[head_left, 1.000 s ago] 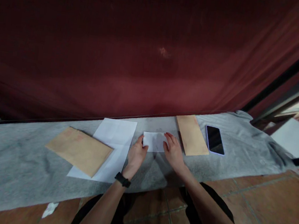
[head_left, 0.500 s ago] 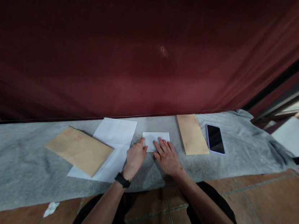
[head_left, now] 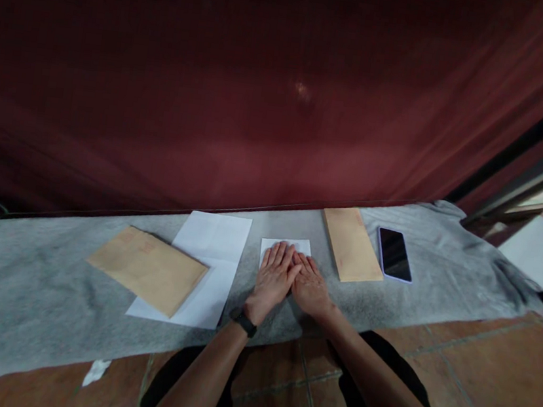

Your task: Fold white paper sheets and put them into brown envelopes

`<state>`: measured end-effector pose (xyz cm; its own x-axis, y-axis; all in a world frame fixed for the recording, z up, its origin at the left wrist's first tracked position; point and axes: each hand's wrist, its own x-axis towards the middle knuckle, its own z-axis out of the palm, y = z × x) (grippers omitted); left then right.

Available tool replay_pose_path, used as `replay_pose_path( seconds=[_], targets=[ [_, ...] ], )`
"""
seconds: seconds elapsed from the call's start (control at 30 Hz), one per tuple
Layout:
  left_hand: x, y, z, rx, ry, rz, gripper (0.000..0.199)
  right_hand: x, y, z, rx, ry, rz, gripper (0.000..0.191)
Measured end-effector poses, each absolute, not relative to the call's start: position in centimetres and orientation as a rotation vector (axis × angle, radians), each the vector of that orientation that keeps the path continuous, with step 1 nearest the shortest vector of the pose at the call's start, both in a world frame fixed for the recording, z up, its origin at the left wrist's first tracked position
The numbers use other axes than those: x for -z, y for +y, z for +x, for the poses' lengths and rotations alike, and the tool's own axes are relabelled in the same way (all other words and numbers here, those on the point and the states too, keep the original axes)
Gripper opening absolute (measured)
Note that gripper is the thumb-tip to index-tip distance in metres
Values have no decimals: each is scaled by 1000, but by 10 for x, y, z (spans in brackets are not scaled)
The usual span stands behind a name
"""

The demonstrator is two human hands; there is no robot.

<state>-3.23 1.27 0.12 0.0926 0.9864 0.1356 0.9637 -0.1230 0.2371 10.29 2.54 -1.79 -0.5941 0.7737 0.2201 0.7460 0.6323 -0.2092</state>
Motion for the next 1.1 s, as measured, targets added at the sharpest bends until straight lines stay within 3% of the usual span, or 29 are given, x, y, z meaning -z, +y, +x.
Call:
replay_pose_path(
  seconds=[0.2,0.63,0.9,1.1],
  targets=[
    [5,16,-45,-329,2208,2116,62,17,28,106,-163,-2523,-1241,49],
    [12,12,-58,-316,2354,2086,65,18,43,121,-112,-2323,-1549,54],
    [12,12,-57,-242,2348,2078,63,9,26,102,-227,-2461,-1248,56],
    [13,10,-58,-293,2335,2097,64,26,7,111,-37,-2577,-1108,58]
  ],
)
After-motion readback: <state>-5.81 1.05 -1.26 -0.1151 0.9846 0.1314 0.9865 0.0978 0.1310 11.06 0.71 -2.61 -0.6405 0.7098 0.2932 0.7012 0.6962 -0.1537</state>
